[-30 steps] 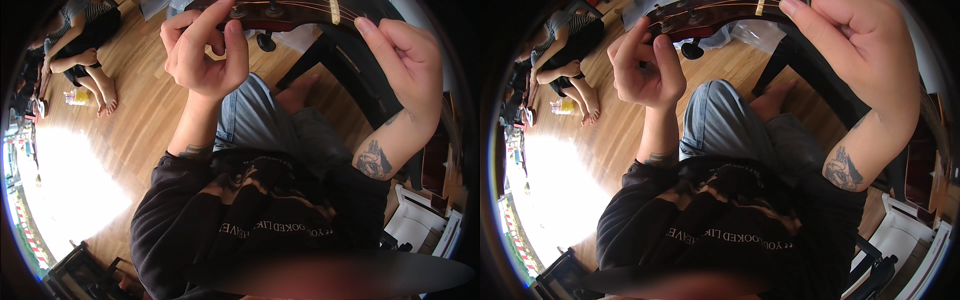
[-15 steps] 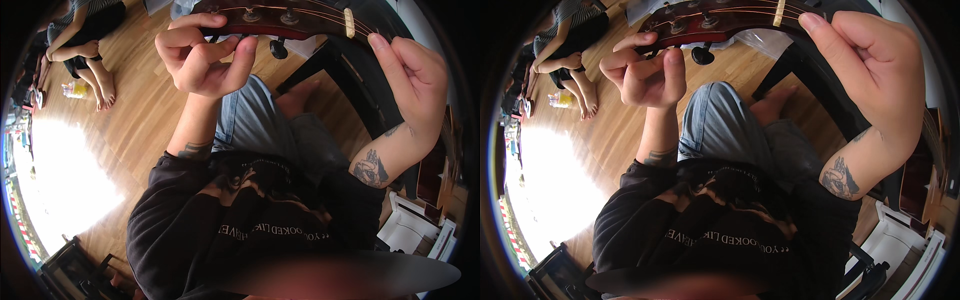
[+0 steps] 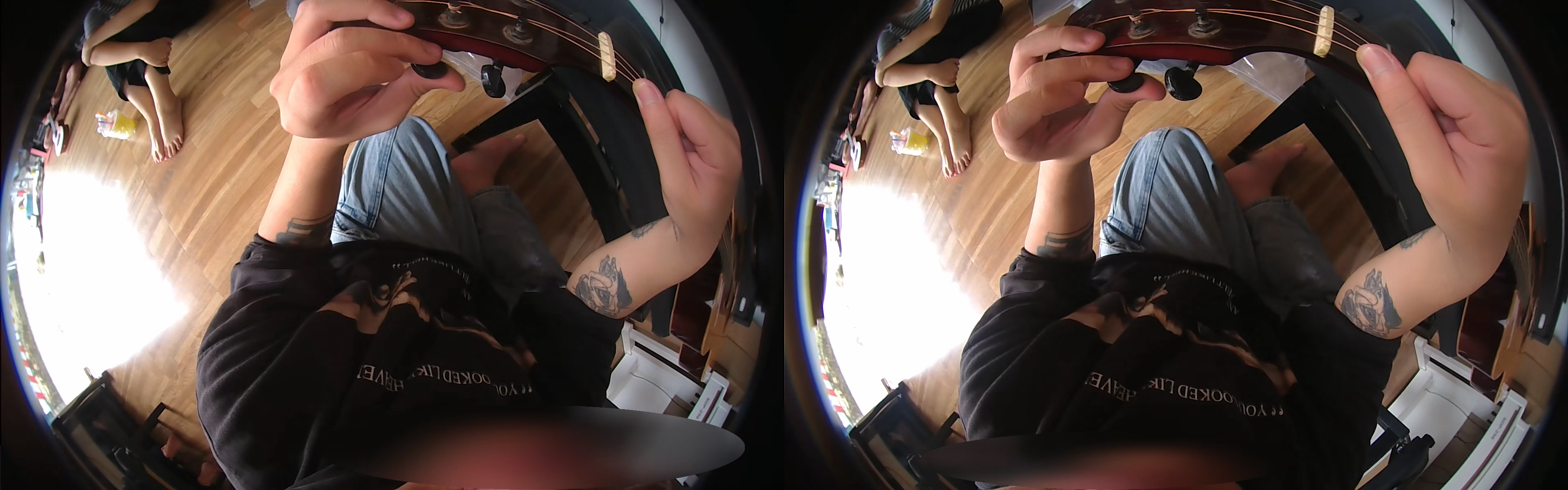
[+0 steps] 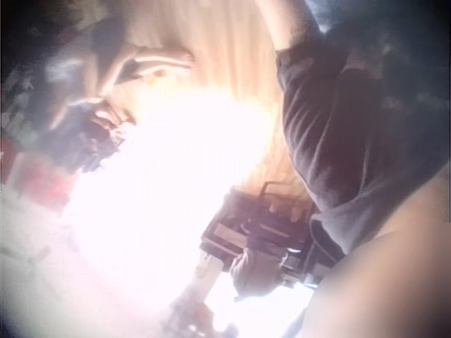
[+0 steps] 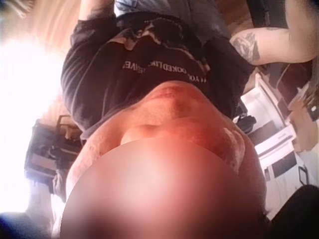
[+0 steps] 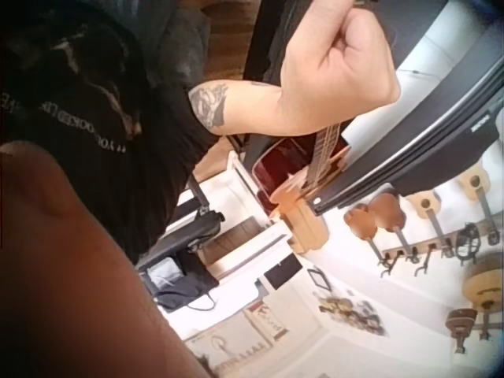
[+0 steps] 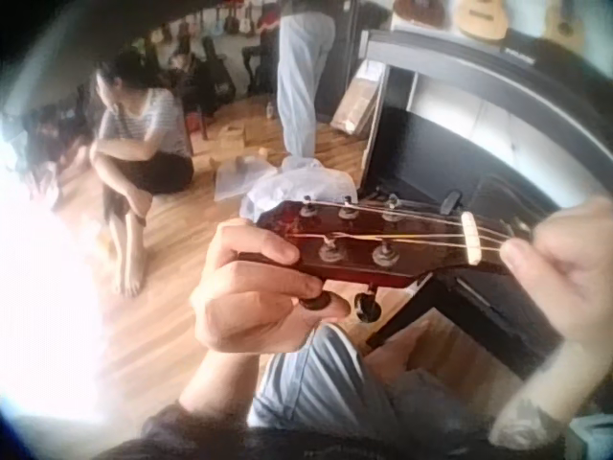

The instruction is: The person tunes a guitar by hand, turning the tuning pegs on the headstock and plucking the strings to check pitch. They work on the instrument while seated, with other people visible in the background.

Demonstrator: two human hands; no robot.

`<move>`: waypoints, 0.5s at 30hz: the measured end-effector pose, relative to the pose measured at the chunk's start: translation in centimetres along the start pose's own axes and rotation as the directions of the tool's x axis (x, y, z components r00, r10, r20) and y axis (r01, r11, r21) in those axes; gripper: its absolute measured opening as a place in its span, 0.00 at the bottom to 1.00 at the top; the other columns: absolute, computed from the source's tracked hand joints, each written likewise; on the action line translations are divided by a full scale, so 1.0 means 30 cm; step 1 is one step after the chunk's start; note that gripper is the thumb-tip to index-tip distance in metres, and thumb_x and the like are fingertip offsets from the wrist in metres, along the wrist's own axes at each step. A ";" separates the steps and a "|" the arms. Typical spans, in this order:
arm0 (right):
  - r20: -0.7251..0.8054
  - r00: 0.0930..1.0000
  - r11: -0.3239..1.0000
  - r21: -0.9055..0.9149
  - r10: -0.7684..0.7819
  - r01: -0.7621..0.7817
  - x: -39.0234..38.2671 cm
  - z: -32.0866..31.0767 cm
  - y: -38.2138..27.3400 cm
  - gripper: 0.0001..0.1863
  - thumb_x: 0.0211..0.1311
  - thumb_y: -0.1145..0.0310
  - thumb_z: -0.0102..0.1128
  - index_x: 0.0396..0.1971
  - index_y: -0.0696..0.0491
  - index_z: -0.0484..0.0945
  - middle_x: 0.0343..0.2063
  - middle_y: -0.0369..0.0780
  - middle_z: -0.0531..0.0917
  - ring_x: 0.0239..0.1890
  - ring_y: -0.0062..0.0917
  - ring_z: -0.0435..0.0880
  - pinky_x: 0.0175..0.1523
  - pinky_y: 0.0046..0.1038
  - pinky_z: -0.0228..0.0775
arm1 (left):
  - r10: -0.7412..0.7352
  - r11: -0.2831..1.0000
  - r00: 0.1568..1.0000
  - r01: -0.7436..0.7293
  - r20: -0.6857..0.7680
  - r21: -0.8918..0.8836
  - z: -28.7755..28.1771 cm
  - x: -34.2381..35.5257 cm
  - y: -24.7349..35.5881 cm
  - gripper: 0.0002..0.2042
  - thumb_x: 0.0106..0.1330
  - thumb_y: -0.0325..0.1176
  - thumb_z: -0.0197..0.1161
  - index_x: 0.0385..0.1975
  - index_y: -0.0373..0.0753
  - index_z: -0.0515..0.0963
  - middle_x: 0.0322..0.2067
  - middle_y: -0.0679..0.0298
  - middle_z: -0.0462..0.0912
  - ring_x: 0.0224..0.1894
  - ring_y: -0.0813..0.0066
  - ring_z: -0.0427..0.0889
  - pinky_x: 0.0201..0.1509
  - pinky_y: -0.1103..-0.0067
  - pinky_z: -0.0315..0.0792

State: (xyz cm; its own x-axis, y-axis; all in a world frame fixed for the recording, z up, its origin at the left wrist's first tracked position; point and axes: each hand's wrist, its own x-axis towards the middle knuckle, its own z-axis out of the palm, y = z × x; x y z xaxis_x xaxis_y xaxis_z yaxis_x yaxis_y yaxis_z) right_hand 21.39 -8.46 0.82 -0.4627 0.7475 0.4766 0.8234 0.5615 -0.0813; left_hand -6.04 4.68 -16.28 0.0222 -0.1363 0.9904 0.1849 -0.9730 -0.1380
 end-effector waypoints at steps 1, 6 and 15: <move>0.001 1.000 1.000 -0.005 -0.004 0.004 0.001 0.001 0.002 0.18 0.72 0.80 0.66 0.21 0.61 0.71 0.18 0.33 0.59 0.20 0.16 0.52 0.28 0.28 0.41 | -0.003 1.000 1.000 0.003 -0.024 0.001 0.016 0.007 0.010 0.26 0.45 0.34 0.91 0.32 0.39 0.75 0.29 0.62 0.89 0.44 0.58 0.86 0.45 0.71 0.82; -0.008 1.000 0.999 -0.042 -0.005 0.005 0.003 0.002 0.007 0.18 0.70 0.78 0.69 0.20 0.61 0.72 0.16 0.33 0.59 0.19 0.16 0.53 0.26 0.27 0.41 | 0.039 0.999 0.931 -0.030 -0.362 0.030 0.141 0.000 0.011 0.25 0.55 0.25 0.83 0.45 0.34 0.71 0.31 0.61 0.77 0.38 0.64 0.83 0.37 0.76 0.79; -0.025 0.999 0.999 0.002 0.039 -0.039 0.005 0.010 -0.003 0.20 0.69 0.77 0.71 0.18 0.61 0.70 0.15 0.34 0.59 0.18 0.16 0.53 0.25 0.27 0.41 | -0.051 0.998 0.999 0.051 -0.005 0.030 0.016 -0.023 0.050 0.26 0.57 0.20 0.73 0.57 0.40 0.75 0.32 0.58 0.91 0.47 0.58 0.86 0.48 0.61 0.76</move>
State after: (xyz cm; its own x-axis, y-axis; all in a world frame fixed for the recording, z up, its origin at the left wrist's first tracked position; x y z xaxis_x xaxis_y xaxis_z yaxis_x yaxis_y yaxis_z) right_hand 21.15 -8.28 0.63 -0.4219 0.7599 0.4945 0.8402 0.5326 -0.1016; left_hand -5.30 3.41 -17.17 0.0076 -0.0874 0.9961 0.2156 -0.9726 -0.0869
